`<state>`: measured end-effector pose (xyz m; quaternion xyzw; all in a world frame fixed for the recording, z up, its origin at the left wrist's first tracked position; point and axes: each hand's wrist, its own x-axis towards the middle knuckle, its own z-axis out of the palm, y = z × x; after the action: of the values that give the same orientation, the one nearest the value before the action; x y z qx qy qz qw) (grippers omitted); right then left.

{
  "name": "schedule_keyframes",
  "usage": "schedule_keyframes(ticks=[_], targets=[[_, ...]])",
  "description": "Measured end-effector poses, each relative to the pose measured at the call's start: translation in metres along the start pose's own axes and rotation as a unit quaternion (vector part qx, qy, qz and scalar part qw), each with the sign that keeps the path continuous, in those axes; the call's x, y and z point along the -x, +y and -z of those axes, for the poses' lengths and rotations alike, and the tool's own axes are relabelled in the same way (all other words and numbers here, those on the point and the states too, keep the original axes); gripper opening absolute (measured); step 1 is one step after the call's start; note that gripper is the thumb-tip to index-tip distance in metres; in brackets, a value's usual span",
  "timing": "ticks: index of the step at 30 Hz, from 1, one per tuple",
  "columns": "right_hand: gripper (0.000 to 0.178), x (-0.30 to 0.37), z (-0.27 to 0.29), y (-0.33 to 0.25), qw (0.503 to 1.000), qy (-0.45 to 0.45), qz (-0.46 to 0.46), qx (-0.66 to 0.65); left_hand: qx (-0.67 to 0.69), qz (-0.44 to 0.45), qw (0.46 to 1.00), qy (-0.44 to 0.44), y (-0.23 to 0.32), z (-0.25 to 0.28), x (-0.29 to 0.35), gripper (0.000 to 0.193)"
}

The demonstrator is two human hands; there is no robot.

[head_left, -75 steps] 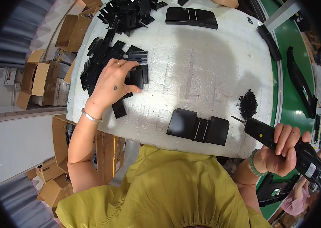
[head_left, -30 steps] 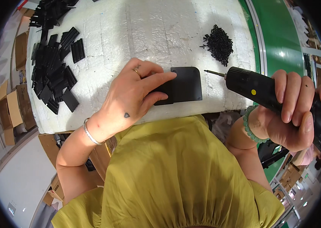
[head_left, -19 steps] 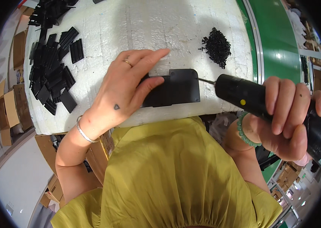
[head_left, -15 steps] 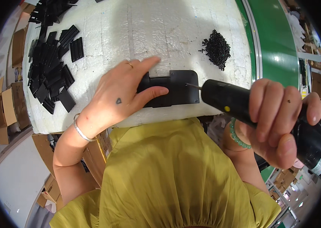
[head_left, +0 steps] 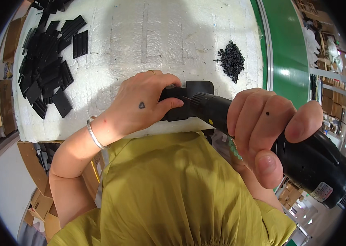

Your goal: Assembling small black plastic components using an electric screwdriver at a factory workstation.

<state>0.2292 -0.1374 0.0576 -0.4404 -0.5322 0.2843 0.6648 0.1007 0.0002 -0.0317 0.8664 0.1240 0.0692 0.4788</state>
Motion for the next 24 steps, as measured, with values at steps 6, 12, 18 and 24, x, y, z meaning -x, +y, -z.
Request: schedule_keyframes(ticks=[6, 12, 18, 24], targets=[[0.034, -0.006, -0.005, 0.006, 1.0, -0.011, -0.008, 0.012, 0.013, 0.01, 1.0, -0.016, 0.001, 0.002, 0.0, 0.023], [0.03, -0.009, -0.018, 0.003, 0.999, -0.033, -0.04, 0.015, 0.007, -0.008, 1.0, 0.014, -0.004, -0.003, 0.003, 0.022], [0.029, -0.013, -0.022, 0.002, 0.996, -0.05, -0.057, 0.036, 0.012, -0.005, 1.0, 0.006, -0.003, -0.002, 0.003, 0.025], [0.029, -0.014, -0.022, 0.005, 0.997, -0.039, -0.063, 0.029, 0.016, -0.005, 1.0, 0.003, -0.004, -0.001, 0.001, 0.025]])
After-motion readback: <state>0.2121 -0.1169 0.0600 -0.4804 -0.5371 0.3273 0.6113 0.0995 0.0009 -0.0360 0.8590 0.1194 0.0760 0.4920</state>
